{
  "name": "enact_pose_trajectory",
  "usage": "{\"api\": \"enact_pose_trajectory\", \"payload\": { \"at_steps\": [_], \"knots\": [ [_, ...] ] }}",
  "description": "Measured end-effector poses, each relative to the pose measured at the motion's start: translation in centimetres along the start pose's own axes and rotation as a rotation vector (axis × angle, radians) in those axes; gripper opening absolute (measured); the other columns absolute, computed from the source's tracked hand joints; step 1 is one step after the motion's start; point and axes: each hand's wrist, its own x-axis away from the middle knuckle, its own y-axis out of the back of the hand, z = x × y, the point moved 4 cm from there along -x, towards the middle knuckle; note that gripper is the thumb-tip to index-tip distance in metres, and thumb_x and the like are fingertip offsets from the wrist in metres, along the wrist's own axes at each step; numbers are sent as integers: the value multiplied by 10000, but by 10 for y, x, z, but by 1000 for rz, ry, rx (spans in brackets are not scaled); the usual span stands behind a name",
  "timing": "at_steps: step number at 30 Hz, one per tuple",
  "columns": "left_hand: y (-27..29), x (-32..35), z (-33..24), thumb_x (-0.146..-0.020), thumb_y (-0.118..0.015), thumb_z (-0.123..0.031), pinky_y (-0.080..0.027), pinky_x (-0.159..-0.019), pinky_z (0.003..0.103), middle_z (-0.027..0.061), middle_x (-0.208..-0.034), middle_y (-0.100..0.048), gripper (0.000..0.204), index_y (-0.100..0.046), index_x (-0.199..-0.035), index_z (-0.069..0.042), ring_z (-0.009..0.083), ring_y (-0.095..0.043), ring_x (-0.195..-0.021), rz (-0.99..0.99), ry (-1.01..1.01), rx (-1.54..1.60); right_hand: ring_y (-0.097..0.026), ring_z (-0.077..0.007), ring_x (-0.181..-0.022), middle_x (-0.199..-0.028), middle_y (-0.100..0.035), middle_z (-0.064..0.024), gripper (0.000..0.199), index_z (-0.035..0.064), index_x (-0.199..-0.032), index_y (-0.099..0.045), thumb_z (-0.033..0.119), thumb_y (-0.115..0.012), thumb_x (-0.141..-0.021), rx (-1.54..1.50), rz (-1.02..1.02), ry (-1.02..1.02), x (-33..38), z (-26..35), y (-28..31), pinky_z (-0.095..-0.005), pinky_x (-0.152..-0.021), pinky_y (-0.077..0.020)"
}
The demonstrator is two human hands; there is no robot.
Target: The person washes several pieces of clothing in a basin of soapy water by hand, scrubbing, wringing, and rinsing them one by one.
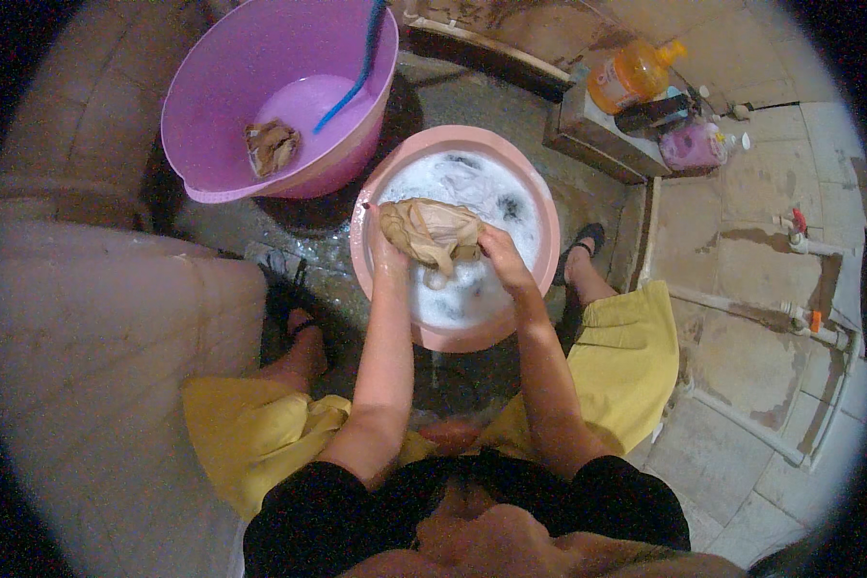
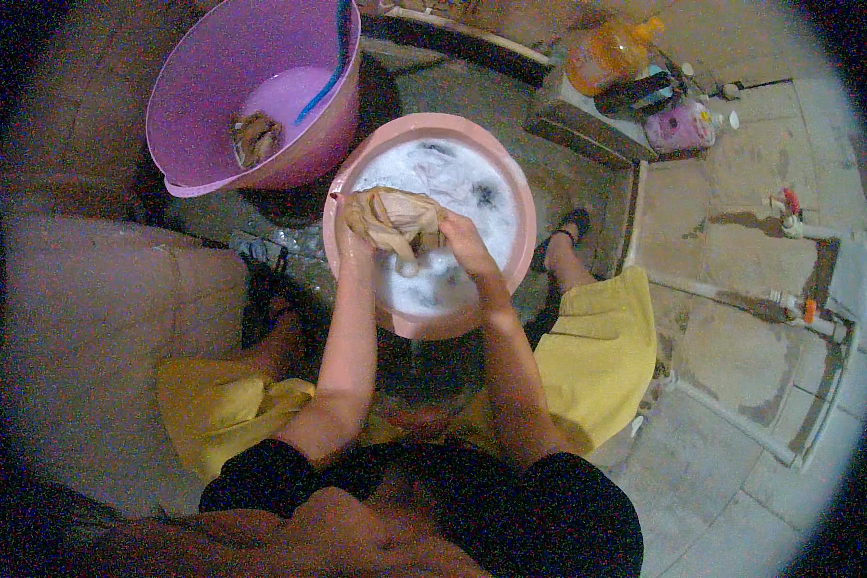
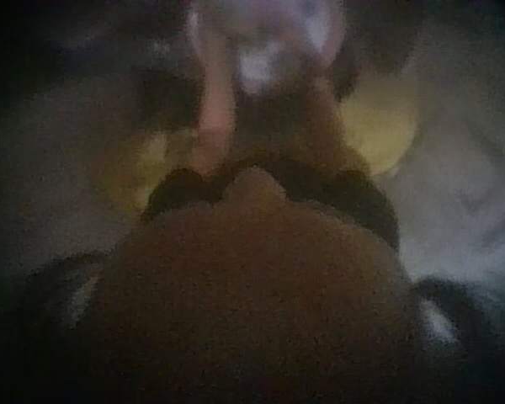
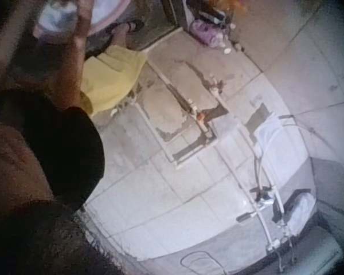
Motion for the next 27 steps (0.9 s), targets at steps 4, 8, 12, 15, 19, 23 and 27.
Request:
{"api": "enact_pose_trajectory", "payload": {
  "at_steps": [4,8,12,15,19,23,27],
  "knots": [
    [37,-14,-32,-939,-431,-463,-472,-752,322,125,-945,-586,462,-537,-951,-14,211,-557,-787,-31,-163,-265,-475,-223,-1141,-1293,-428,-89,600,32,-1363,-321,257,-529,-847,-418,195,28,9,41,-45,-319,-972,-359],
    [6,-9,-38,-943,-438,-421,-472,-728,312,121,-907,-601,467,-561,-968,29,205,-565,-751,-393,-383,-662,-450,-269,-1170,-1364,-342,-102,768,43,-1384,-259,264,-658,-766,88,-210,232,-8,-5,-69,-379,-1016,-322],
    [-21,2,-26,-919,-504,-352,-488,-696,319,102,-843,-629,390,-597,-933,26,204,-589,-749,-292,-266,-499,-516,-275,-1085,-1207,-502,-129,668,23,-1280,-410,291,-708,-745,56,-537,266,-27,-54,-56,-387,-956,-387],
    [-9,8,-23,-880,-582,-332,-505,-703,338,80,-833,-630,346,-602,-950,6,210,-604,-784,-3,-65,-575,-579,-301,-986,-1038,-602,-147,574,10,-1177,-506,340,-701,-750,-347,-407,73,-51,-70,-33,-387,-870,-452],
    [7,5,23,-750,-720,-329,-505,-720,403,156,-847,-638,449,-594,-985,32,326,-619,-789,-99,-124,-1405,-620,-327,-928,-980,-626,-216,464,-29,-1131,-522,285,-643,-811,587,-491,-161,-68,-125,30,-419,-853,-469],
    [94,20,20,-697,-725,-303,-467,-799,452,292,-900,-611,457,-605,-900,88,431,-595,-872,-436,-340,-1635,-618,-381,-885,-975,-629,-218,370,-7,-961,-588,342,-549,-844,891,-369,-422,-74,-138,-53,-448,-778,-475],
    [62,-32,62,-738,-683,-397,-462,-823,433,290,-1030,-599,584,-567,-1034,92,398,-590,-953,33,131,-1742,-615,-382,-852,-966,-629,-217,313,-6,-960,-595,275,-524,-843,1226,39,-325,-104,-160,38,-444,-760,-480]
  ]
}}
